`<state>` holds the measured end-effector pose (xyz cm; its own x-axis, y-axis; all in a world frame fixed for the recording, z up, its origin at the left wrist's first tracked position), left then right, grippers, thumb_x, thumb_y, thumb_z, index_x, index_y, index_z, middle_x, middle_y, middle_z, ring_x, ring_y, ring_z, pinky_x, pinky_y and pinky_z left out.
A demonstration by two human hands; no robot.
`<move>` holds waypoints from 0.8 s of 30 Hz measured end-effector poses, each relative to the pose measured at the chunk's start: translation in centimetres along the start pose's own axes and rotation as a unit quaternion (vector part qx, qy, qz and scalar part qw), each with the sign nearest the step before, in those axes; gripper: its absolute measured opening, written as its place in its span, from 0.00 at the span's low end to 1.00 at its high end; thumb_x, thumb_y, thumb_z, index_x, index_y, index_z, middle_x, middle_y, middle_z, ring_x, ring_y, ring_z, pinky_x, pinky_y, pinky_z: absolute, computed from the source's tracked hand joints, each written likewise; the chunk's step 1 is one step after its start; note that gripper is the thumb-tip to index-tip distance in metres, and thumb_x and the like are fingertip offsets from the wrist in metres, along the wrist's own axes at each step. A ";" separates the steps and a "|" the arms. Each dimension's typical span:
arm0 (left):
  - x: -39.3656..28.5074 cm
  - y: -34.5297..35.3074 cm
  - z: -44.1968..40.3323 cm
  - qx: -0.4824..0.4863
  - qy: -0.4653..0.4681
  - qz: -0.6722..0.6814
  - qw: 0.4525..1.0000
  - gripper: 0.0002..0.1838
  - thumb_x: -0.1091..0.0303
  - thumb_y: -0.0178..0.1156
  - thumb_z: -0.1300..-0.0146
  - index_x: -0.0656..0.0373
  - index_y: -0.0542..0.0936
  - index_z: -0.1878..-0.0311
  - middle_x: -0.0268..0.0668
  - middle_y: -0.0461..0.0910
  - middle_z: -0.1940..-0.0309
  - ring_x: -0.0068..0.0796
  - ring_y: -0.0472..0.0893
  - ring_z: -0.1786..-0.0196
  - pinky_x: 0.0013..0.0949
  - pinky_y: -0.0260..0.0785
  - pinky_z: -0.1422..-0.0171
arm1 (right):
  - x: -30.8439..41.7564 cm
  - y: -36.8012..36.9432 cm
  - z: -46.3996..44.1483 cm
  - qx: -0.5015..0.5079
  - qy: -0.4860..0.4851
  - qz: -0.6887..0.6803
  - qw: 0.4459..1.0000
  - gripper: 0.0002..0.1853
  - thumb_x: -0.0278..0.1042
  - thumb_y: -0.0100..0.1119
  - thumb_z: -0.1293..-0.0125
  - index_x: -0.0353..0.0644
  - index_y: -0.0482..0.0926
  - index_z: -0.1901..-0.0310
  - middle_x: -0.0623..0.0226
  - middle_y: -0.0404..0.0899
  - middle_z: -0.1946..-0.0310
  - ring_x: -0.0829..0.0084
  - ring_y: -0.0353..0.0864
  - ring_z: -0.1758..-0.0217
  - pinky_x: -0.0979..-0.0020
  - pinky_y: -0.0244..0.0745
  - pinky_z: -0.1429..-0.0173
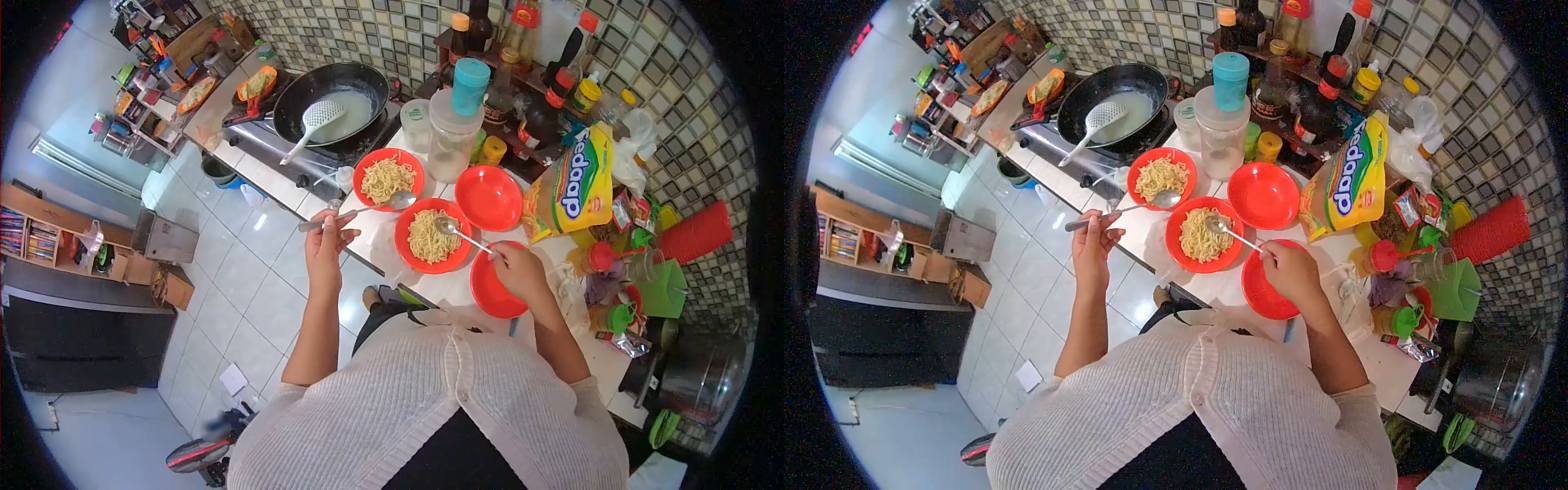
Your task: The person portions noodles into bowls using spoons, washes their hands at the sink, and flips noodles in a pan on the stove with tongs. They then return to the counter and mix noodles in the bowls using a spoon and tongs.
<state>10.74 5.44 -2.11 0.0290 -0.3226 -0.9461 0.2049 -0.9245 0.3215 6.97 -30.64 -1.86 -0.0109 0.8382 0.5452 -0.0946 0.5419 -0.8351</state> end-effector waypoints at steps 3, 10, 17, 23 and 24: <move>-0.2 0.2 -0.4 0.002 0.004 -0.004 1.000 0.12 0.57 0.49 0.23 0.53 0.72 0.46 0.43 0.84 0.52 0.28 0.84 0.61 0.29 0.74 0.52 | -0.3 -0.7 -0.4 -0.001 0.004 -0.002 1.000 0.10 0.37 0.55 0.34 0.44 0.82 0.60 0.52 0.83 0.68 0.51 0.83 0.64 0.57 0.76 0.60; -0.1 1.1 -0.4 0.041 -0.021 -0.034 0.998 0.16 0.52 0.47 0.23 0.54 0.72 0.46 0.43 0.84 0.51 0.29 0.84 0.59 0.30 0.73 0.51 | 1.1 -1.0 -0.6 -0.012 -0.049 0.089 0.995 0.11 0.37 0.54 0.35 0.46 0.82 0.55 0.56 0.82 0.71 0.53 0.83 0.65 0.53 0.76 0.61; 1.5 2.2 -1.1 0.079 -0.015 -0.105 0.991 0.19 0.49 0.45 0.22 0.55 0.72 0.45 0.45 0.84 0.51 0.29 0.84 0.57 0.29 0.72 0.50 | 1.5 -2.7 1.0 -0.115 -0.151 0.083 0.978 0.12 0.26 0.54 0.37 0.44 0.82 0.53 0.57 0.82 0.66 0.56 0.83 0.62 0.59 0.78 0.57; 2.4 5.0 -1.6 0.116 0.026 -0.112 0.987 0.15 0.57 0.47 0.22 0.58 0.73 0.45 0.45 0.83 0.51 0.29 0.84 0.55 0.31 0.75 0.52 | -0.4 -3.0 1.3 -0.141 -0.108 -0.034 0.983 0.13 0.26 0.53 0.34 0.40 0.81 0.50 0.53 0.83 0.58 0.52 0.83 0.56 0.58 0.78 0.52; 2.8 5.2 -1.8 0.118 0.026 -0.112 0.986 0.15 0.57 0.47 0.22 0.58 0.73 0.45 0.45 0.83 0.51 0.29 0.84 0.55 0.31 0.75 0.52 | -0.5 -3.3 1.3 -0.146 -0.097 -0.062 0.983 0.13 0.26 0.53 0.33 0.39 0.80 0.49 0.52 0.83 0.57 0.51 0.83 0.55 0.58 0.78 0.51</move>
Point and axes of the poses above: each hand's wrist, its own z-axis away from the middle knuckle, its own y-axis out of the palm, x = y × z, the point moved 10 cm from there along -z, towards the middle knuckle
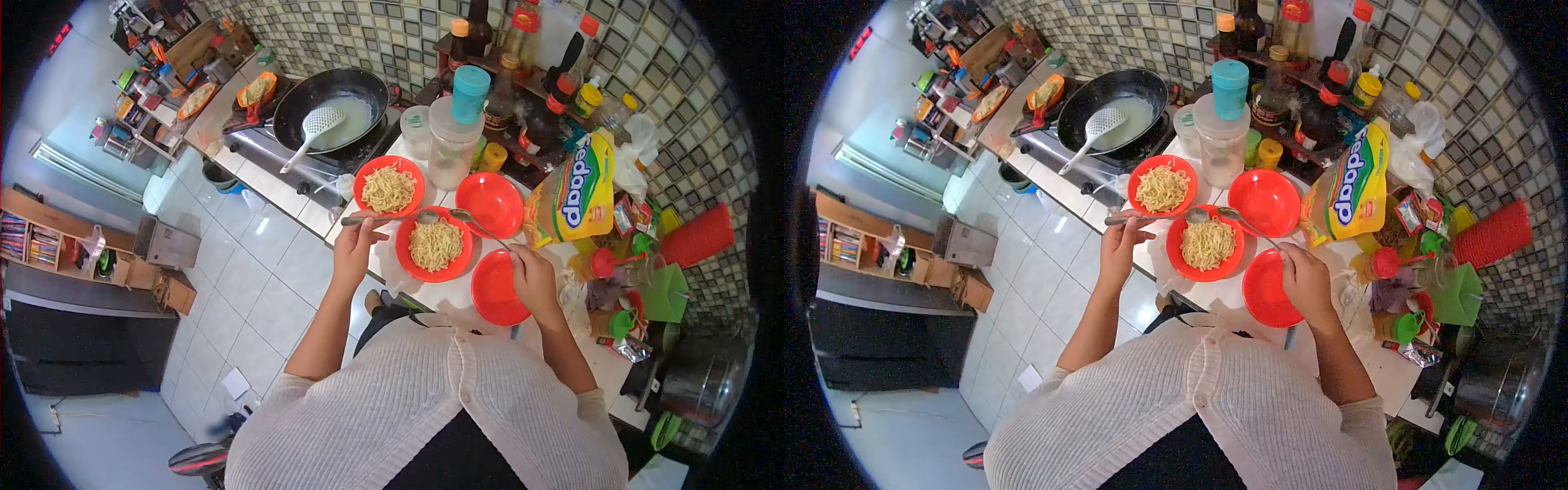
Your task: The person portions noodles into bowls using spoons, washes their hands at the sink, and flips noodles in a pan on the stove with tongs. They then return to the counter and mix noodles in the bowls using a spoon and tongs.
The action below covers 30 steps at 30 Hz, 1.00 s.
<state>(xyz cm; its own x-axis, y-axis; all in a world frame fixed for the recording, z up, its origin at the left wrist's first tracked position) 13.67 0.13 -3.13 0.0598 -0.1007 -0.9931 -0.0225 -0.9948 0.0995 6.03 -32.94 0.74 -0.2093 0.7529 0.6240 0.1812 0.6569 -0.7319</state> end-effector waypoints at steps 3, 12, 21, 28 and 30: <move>0.9 0.5 -1.1 0.000 0.046 -0.010 0.999 0.09 0.70 0.52 0.25 0.62 0.72 0.46 0.40 0.81 0.53 0.29 0.83 0.53 0.32 0.80 0.54 | 1.5 -0.4 -0.6 -0.015 -0.032 -0.003 0.999 0.13 0.27 0.53 0.32 0.37 0.80 0.49 0.50 0.84 0.59 0.51 0.84 0.56 0.60 0.78 0.50; -2.0 1.9 -1.4 -0.003 0.082 -0.115 0.990 0.08 0.74 0.55 0.28 0.63 0.73 0.49 0.37 0.79 0.59 0.24 0.81 0.60 0.29 0.79 0.59 | -1.3 1.9 -0.9 0.034 0.060 -0.085 0.994 0.13 0.27 0.52 0.31 0.35 0.80 0.48 0.48 0.83 0.58 0.52 0.84 0.54 0.60 0.77 0.49; -4.9 3.7 0.4 0.027 0.122 -0.257 0.958 0.09 0.68 0.57 0.30 0.62 0.77 0.52 0.42 0.86 0.66 0.31 0.87 0.66 0.30 0.78 0.67 | 1.2 4.4 -0.3 0.062 0.001 -0.018 0.998 0.16 0.25 0.50 0.32 0.34 0.77 0.45 0.45 0.82 0.54 0.48 0.82 0.52 0.54 0.76 0.47; -5.4 5.4 0.5 0.036 0.118 -0.340 0.932 0.07 0.67 0.58 0.32 0.57 0.77 0.54 0.40 0.86 0.68 0.35 0.87 0.66 0.35 0.78 0.64 | 1.1 4.8 -0.3 0.103 0.027 0.013 0.994 0.17 0.27 0.51 0.34 0.33 0.77 0.45 0.44 0.82 0.56 0.46 0.82 0.56 0.51 0.77 0.51; -5.6 6.0 0.6 0.041 0.127 -0.358 0.924 0.07 0.67 0.58 0.33 0.55 0.77 0.54 0.39 0.86 0.68 0.35 0.87 0.67 0.36 0.78 0.64 | 1.9 4.4 -0.2 0.068 -0.021 0.029 0.997 0.18 0.28 0.51 0.35 0.35 0.77 0.44 0.44 0.82 0.60 0.47 0.82 0.59 0.51 0.77 0.53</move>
Point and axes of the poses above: each hand's wrist, its own z-axis away from the middle knuckle, its own y-axis out of the palm, x = y × z, the point moved 10 cm from there along -z, towards the middle knuckle
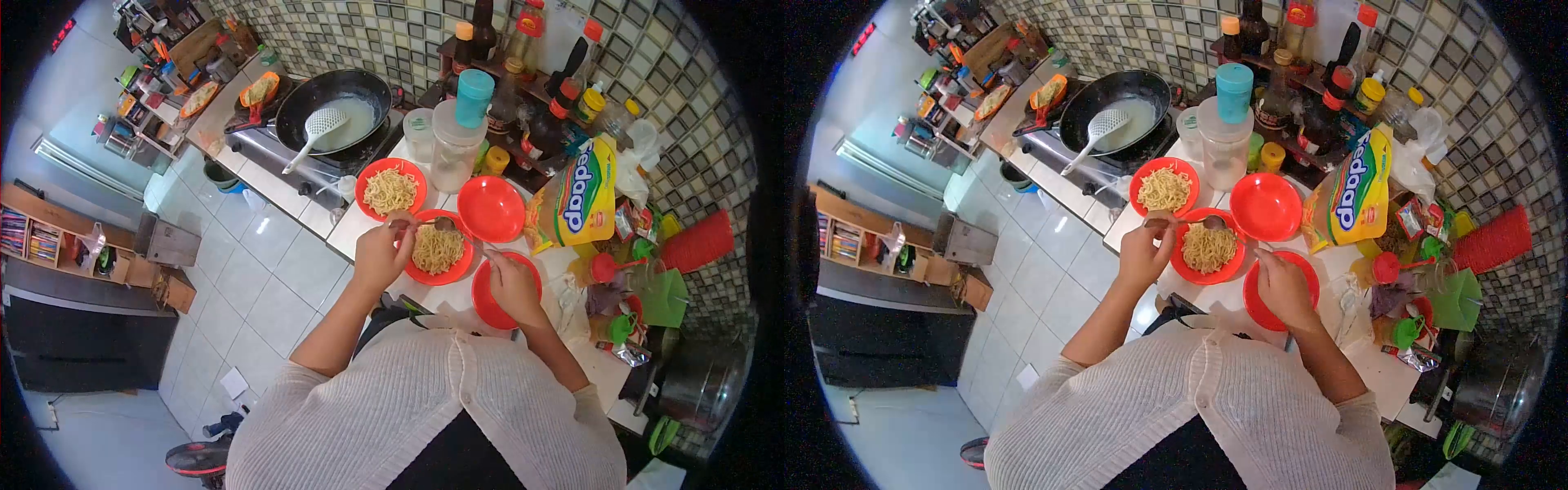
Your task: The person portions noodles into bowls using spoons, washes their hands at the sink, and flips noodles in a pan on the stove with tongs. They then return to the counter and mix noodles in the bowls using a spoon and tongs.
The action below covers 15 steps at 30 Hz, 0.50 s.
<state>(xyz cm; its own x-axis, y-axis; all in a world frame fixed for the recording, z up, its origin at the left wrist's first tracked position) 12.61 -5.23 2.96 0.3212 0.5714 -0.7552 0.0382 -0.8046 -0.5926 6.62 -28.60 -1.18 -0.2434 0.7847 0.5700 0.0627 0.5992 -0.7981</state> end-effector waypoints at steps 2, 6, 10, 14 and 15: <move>-0.7 -0.2 0.0 -0.025 0.023 -0.038 0.999 0.07 0.67 0.60 0.35 0.52 0.76 0.55 0.37 0.86 0.69 0.35 0.86 0.69 0.37 0.76 0.65 | 0.1 0.0 0.0 0.011 0.008 0.012 1.000 0.19 0.28 0.51 0.35 0.36 0.77 0.44 0.45 0.82 0.61 0.47 0.82 0.60 0.51 0.77 0.54; -1.4 -0.3 0.0 -0.063 0.068 -0.054 0.994 0.08 0.67 0.61 0.36 0.51 0.76 0.55 0.35 0.86 0.70 0.34 0.86 0.71 0.36 0.76 0.66 | 0.7 -0.2 0.1 0.042 0.029 0.046 0.998 0.21 0.27 0.52 0.38 0.37 0.77 0.42 0.46 0.82 0.63 0.48 0.83 0.62 0.51 0.77 0.56; -1.3 -0.3 -0.2 -0.032 0.029 -0.114 0.992 0.08 0.66 0.62 0.37 0.50 0.76 0.55 0.35 0.86 0.70 0.35 0.86 0.71 0.37 0.76 0.66 | 0.8 -0.6 0.2 0.051 0.047 0.060 0.996 0.20 0.28 0.52 0.37 0.38 0.78 0.44 0.48 0.83 0.63 0.50 0.83 0.62 0.51 0.77 0.56; 0.5 -0.6 -0.4 -0.069 0.021 -0.079 0.994 0.09 0.66 0.61 0.36 0.50 0.76 0.54 0.36 0.85 0.71 0.35 0.85 0.72 0.37 0.76 0.67 | 0.5 -2.8 0.4 0.012 0.050 0.067 0.996 0.17 0.30 0.52 0.35 0.40 0.79 0.45 0.50 0.84 0.61 0.51 0.84 0.60 0.52 0.77 0.55; 0.6 -0.7 -0.6 -0.068 0.021 -0.079 0.994 0.09 0.66 0.61 0.36 0.50 0.76 0.54 0.36 0.85 0.71 0.35 0.85 0.72 0.37 0.76 0.67 | 0.1 -3.1 0.5 0.013 0.071 0.075 0.995 0.17 0.30 0.52 0.35 0.40 0.80 0.46 0.50 0.84 0.61 0.51 0.84 0.59 0.52 0.77 0.54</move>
Point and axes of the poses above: each hand's wrist, its own z-axis away from the middle knuckle, its own y-axis out of the palm, x = y × z, the point moved 10 cm from there along -z, towards the middle knuckle
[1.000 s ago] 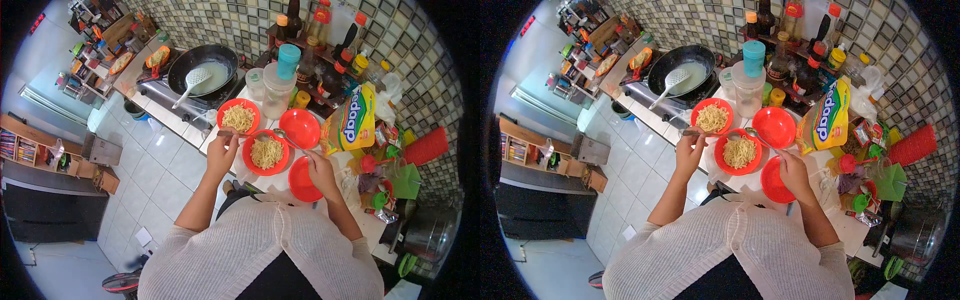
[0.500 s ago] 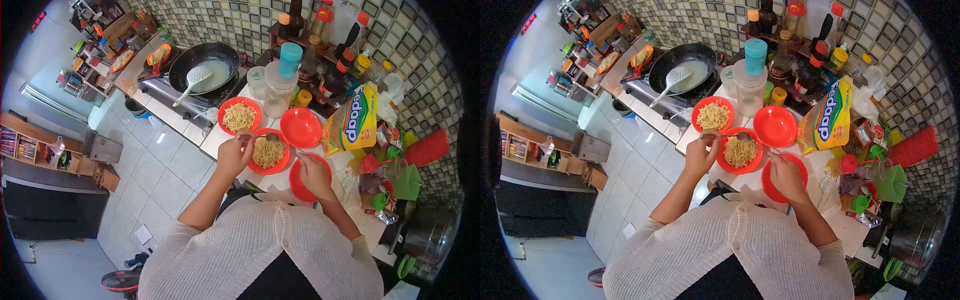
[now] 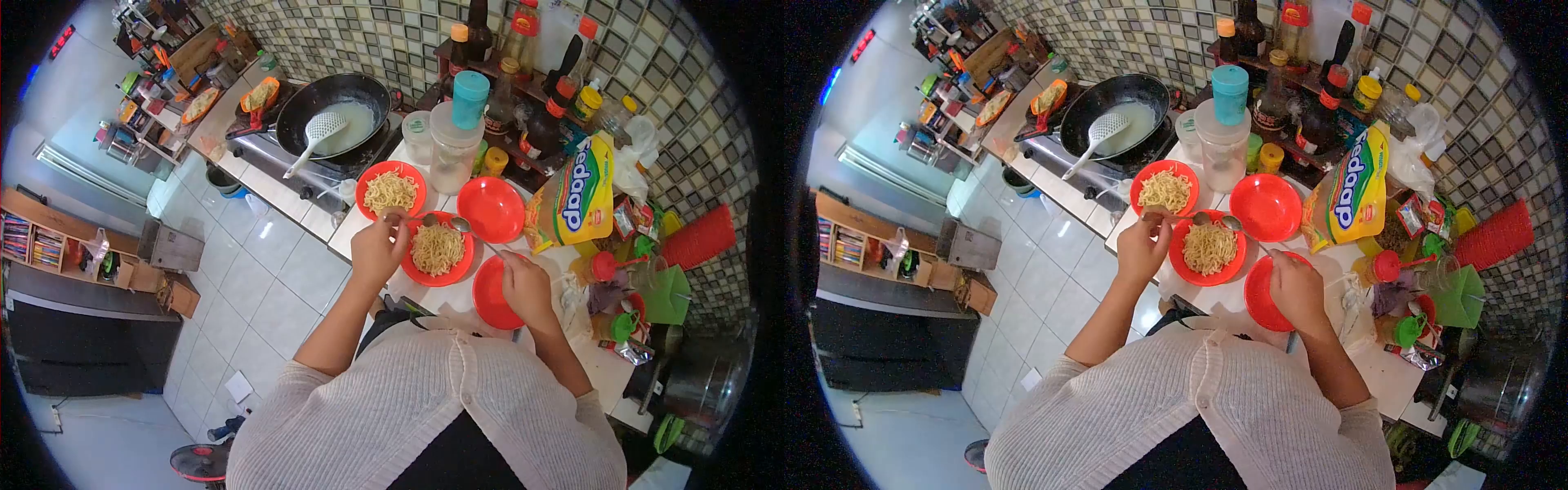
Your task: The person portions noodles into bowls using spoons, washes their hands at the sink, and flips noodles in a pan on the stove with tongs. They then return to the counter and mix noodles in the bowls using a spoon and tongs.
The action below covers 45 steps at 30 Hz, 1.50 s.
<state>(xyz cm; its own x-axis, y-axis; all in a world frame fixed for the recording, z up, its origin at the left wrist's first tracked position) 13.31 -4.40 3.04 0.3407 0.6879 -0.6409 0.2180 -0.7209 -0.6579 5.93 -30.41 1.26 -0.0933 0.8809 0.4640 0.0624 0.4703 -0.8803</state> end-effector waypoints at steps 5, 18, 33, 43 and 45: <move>3.0 1.1 -0.3 0.001 -0.082 0.095 0.992 0.09 0.68 0.60 0.35 0.56 0.75 0.54 0.40 0.84 0.73 0.32 0.85 0.73 0.34 0.75 0.68 | -0.1 0.1 0.0 -0.038 -0.013 -0.046 0.998 0.15 0.29 0.51 0.33 0.38 0.80 0.48 0.48 0.84 0.61 0.49 0.83 0.59 0.54 0.77 0.54; 7.9 0.9 -0.2 -0.022 -0.184 0.177 0.967 0.12 0.68 0.59 0.35 0.61 0.70 0.53 0.40 0.83 0.74 0.29 0.84 0.74 0.30 0.75 0.69 | -2.9 0.5 0.3 0.000 0.045 -0.141 0.989 0.14 0.31 0.52 0.33 0.38 0.81 0.50 0.47 0.83 0.61 0.48 0.83 0.57 0.55 0.77 0.51; 5.1 -0.1 -2.1 -0.078 -0.087 0.319 0.940 0.09 0.74 0.56 0.31 0.63 0.70 0.50 0.41 0.84 0.67 0.24 0.83 0.71 0.28 0.75 0.69 | -0.1 2.7 1.5 0.072 -0.021 -0.038 0.996 0.21 0.24 0.52 0.39 0.43 0.79 0.43 0.51 0.79 0.58 0.50 0.81 0.59 0.54 0.77 0.56; 4.0 0.8 -1.4 -0.020 -0.098 0.282 0.954 0.08 0.71 0.56 0.31 0.61 0.71 0.51 0.40 0.84 0.69 0.27 0.83 0.71 0.30 0.75 0.66 | -0.8 2.7 1.3 0.053 0.013 -0.129 0.990 0.16 0.30 0.52 0.37 0.45 0.83 0.50 0.51 0.84 0.66 0.51 0.84 0.62 0.54 0.79 0.56; 3.6 -0.5 -1.4 -0.035 -0.088 0.254 0.963 0.09 0.71 0.57 0.32 0.60 0.71 0.52 0.40 0.83 0.71 0.26 0.83 0.71 0.30 0.74 0.66 | -0.7 4.1 1.1 0.098 0.035 -0.071 0.992 0.15 0.33 0.54 0.37 0.47 0.84 0.51 0.51 0.83 0.67 0.50 0.84 0.62 0.54 0.79 0.56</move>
<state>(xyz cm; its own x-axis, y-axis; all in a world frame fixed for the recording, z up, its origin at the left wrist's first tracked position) 15.76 -1.64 1.64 0.2615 0.2445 -0.9337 0.1266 -0.9677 -0.2180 5.16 -29.19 -2.81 -0.0187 0.8107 0.5852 -0.1407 0.5773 -0.8043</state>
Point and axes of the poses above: each hand's wrist, its own z-axis away from the middle knuckle, its own y-axis out of the palm, x = y × z, the point moved 10 cm from there along -z, towards the middle knuckle
